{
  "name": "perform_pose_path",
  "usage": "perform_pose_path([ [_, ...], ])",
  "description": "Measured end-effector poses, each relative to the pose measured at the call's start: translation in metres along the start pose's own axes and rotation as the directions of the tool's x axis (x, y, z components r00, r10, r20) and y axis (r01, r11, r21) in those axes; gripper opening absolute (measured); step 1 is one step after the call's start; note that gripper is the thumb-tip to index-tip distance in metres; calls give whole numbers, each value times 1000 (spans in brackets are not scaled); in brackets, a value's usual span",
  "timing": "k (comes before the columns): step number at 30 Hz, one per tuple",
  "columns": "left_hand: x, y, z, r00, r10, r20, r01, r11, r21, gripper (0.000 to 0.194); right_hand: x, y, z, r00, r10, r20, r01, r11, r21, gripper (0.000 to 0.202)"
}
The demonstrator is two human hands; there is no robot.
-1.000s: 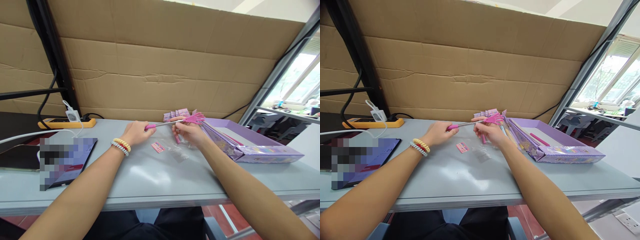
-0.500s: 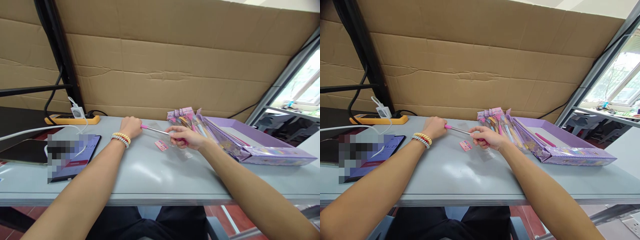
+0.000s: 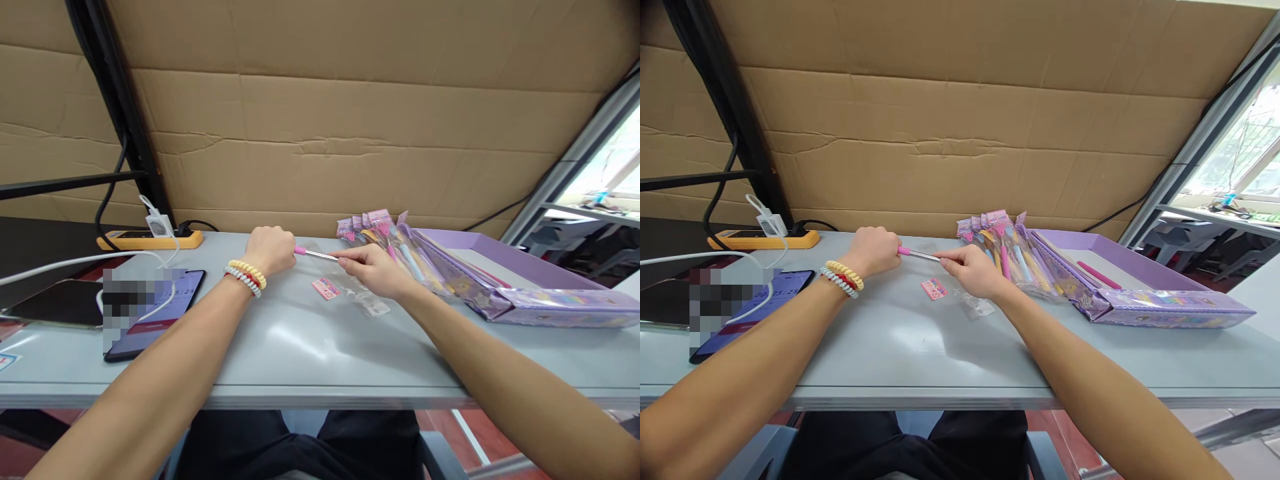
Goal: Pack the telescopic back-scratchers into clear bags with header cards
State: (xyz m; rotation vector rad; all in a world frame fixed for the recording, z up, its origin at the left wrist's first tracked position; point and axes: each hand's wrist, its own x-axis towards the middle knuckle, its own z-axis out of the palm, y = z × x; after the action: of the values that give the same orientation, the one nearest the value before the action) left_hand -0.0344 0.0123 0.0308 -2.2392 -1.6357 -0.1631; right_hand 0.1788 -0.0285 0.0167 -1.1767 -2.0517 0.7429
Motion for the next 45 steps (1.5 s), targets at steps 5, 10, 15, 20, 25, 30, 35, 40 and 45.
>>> perform_pose_path([
  [5, -7, 4, -9, 1000, 12, -7, -11, 1000, 17, 30, -4, -6, 2, 997, -72, -34, 69, 993, -92, 44],
  [10, -11, 8, -17, 1000, 6, 14, -6, 1000, 11, 30, -5, -10, 4, 993, -109, -42, 102, 983, -151, 43],
  [15, -14, 15, -21, 999, 12, 33, -12, 1000, -8, 29, -7, -13, 2, 986, -160, -51, 145, 964, -221, 43],
  [20, -16, 17, -24, 1000, 0, 5, 0, 1000, 4, 28, -11, -12, 4, 964, -259, -63, 235, 937, -259, 41],
  [25, -17, 17, -23, 999, 7, 32, -6, 1000, -20, 28, -10, -8, 8, 954, -299, -36, 277, 919, -281, 41],
  [30, -18, 19, -23, 999, 18, 35, -17, 999, -33, 27, -10, -8, 8, 945, -325, -27, 301, 902, -311, 41],
  [35, -18, 21, -22, 999, 12, 37, -10, 999, -54, 27, -10, -7, 9, 934, -357, -26, 332, 891, -308, 41],
  [40, -20, 23, -21, 1000, 20, -1, -20, 999, -34, 27, -10, -6, 9, 937, -346, -33, 318, 892, -322, 41],
  [45, -21, 26, -23, 1000, 9, 7, -9, 1000, -28, 26, -10, -7, 10, 937, -346, -41, 317, 896, -312, 41],
])
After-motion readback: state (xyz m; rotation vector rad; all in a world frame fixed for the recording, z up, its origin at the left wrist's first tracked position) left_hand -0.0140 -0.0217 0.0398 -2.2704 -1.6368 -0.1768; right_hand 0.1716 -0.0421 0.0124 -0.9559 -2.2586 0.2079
